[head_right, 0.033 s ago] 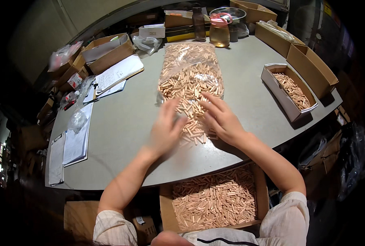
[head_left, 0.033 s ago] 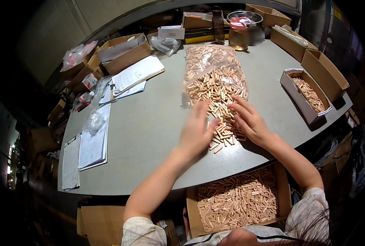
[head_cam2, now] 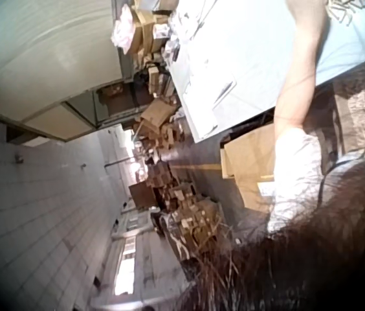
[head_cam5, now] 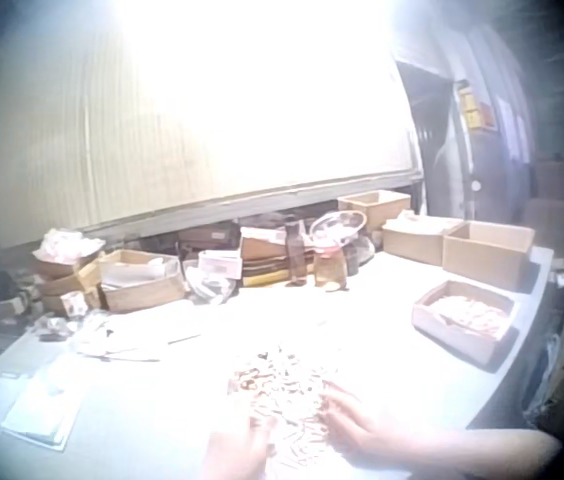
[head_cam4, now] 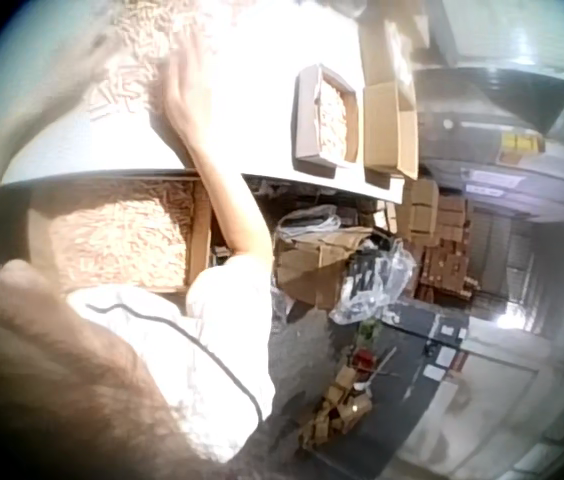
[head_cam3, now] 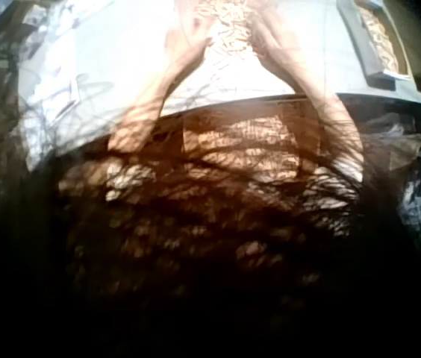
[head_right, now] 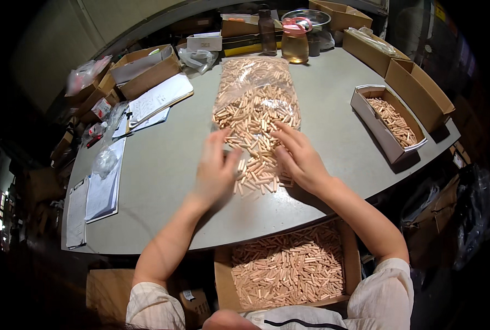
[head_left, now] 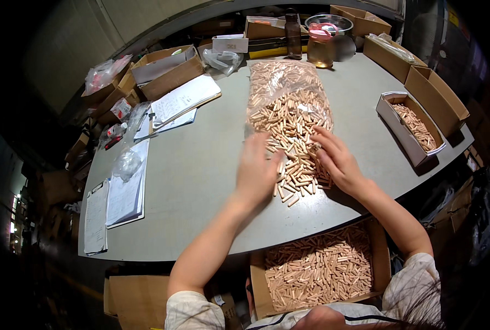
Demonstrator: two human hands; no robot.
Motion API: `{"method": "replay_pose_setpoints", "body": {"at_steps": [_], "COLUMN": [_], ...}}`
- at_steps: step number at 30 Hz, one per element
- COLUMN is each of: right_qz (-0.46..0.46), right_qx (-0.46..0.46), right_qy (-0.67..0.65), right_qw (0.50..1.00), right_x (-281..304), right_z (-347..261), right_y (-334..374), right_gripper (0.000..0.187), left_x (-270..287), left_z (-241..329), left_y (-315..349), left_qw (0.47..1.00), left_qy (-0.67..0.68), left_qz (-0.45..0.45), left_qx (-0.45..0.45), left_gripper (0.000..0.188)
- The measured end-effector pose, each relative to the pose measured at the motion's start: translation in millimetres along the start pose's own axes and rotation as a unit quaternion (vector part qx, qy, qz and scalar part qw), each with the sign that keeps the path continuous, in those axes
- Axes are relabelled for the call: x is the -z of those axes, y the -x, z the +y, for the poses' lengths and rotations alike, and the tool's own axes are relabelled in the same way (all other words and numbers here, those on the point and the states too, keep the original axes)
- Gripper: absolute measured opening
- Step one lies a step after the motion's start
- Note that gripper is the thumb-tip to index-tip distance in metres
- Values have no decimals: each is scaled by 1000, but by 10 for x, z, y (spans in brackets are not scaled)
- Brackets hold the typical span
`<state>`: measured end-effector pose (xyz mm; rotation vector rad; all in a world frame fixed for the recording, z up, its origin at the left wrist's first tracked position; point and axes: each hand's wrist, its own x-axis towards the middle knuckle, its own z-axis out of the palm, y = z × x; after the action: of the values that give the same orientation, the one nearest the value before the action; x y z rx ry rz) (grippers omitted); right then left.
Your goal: The person sorts small, light-colored cylindrical objects from a plastic bag onto a table and into a cardboard box. They use both hands to pick up the cylinders, separate them, and place them into the box, occasionally spreading them out on the table surface.
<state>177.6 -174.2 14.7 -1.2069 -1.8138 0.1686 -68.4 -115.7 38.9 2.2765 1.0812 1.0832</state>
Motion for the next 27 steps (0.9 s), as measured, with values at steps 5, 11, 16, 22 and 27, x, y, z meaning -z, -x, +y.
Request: {"method": "replay_pose_setpoints", "body": {"at_steps": [5,11,16,22,27], "right_qz": [43,30,31,15,-5], "right_qx": [-49,-63,-64,-96,-89], "right_qy": [-68,-91,-104,-119,-104], "right_qw": [996,993,992,988,991], "right_x": [-20,-2,-69,-29,-44], "right_z": [183,304,330,408,390], "right_y": [-89,-75,-125,-94,-75], "right_gripper": [31,36,37,38,37], "left_x": [46,-55,-230,-362,-183], "left_z": [-682,-537,-577,-383,-152], "left_y": [-156,-387,-460,-263,47], "left_qw": [982,961,983,985,976], "left_qy": [-161,-207,-147,87,73], "left_qz": [14,-110,-84,-137,-160], "left_qx": [102,145,72,63,-125], "left_gripper": [56,69,68,56,39]}}
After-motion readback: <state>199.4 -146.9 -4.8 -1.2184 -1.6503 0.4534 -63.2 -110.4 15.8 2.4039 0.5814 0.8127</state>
